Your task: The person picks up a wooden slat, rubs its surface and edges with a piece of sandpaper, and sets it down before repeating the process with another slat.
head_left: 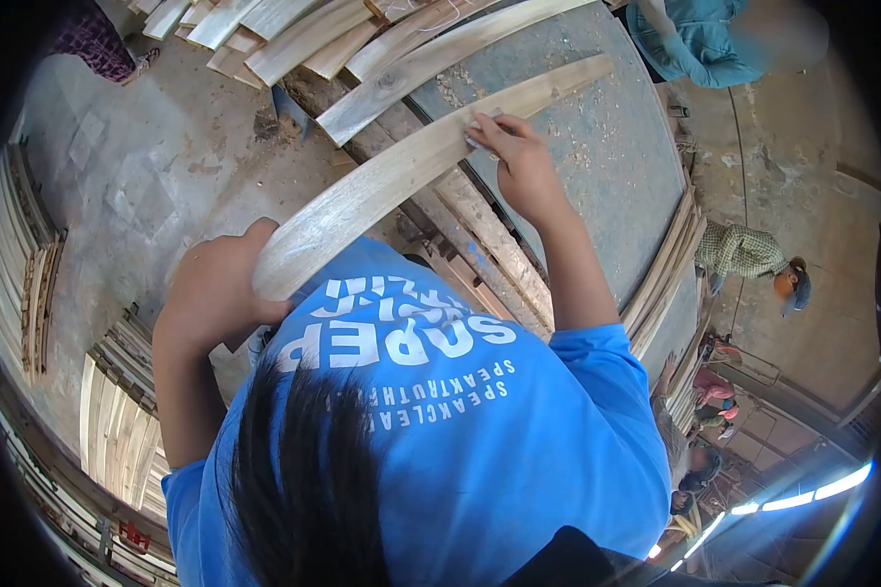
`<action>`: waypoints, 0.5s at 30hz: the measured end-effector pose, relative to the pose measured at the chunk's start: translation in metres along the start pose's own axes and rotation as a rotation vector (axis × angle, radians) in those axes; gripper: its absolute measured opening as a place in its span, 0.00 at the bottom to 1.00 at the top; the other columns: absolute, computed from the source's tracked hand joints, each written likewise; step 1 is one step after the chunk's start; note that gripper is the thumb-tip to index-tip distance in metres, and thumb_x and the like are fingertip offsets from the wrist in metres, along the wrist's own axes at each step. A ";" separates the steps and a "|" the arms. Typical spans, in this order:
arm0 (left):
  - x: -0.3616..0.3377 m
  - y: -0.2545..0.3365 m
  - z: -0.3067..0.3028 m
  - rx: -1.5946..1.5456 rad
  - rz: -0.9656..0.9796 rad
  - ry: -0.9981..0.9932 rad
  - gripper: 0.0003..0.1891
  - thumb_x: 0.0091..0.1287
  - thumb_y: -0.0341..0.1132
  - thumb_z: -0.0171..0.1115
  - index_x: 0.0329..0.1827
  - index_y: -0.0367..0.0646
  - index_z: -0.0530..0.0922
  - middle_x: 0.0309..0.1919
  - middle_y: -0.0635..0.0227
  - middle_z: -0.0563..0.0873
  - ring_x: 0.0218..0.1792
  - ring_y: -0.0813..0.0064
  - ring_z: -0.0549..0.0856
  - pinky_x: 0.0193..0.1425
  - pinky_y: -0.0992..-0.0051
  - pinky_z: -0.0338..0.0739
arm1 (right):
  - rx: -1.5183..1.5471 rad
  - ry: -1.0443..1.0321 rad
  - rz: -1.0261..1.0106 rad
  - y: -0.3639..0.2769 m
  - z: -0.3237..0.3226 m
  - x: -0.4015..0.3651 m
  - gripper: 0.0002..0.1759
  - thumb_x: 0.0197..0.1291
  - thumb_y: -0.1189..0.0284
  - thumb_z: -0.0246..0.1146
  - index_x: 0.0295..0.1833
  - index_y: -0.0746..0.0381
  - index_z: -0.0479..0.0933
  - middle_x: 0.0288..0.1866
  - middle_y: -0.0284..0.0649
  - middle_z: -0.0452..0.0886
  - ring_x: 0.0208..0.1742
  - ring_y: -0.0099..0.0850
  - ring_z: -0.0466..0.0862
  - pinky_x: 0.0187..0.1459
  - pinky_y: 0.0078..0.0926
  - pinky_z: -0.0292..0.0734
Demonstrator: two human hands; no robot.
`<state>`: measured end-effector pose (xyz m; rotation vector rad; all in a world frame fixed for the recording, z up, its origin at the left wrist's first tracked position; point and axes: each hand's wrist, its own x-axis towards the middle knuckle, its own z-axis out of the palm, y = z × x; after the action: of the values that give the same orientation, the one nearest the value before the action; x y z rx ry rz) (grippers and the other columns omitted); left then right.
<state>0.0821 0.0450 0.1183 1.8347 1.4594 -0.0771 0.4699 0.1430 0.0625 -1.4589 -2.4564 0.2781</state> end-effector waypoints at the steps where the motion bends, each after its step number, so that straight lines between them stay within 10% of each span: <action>1: 0.000 0.001 -0.001 0.004 -0.006 -0.009 0.35 0.43 0.44 0.79 0.56 0.43 0.78 0.35 0.48 0.88 0.41 0.46 0.88 0.47 0.56 0.81 | 0.027 -0.017 -0.022 -0.007 -0.001 0.000 0.36 0.52 0.93 0.51 0.68 0.65 0.78 0.58 0.46 0.88 0.63 0.49 0.82 0.66 0.39 0.78; 15: 0.002 0.006 0.004 0.029 -0.047 -0.052 0.35 0.43 0.43 0.79 0.56 0.43 0.77 0.36 0.48 0.88 0.42 0.46 0.88 0.48 0.56 0.81 | 0.041 0.023 -0.079 0.010 0.010 0.006 0.33 0.53 0.92 0.52 0.63 0.62 0.82 0.59 0.58 0.84 0.60 0.53 0.83 0.65 0.42 0.78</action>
<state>0.0900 0.0441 0.1175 1.8082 1.4728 -0.1688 0.4718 0.1526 0.0507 -1.3371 -2.4682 0.2915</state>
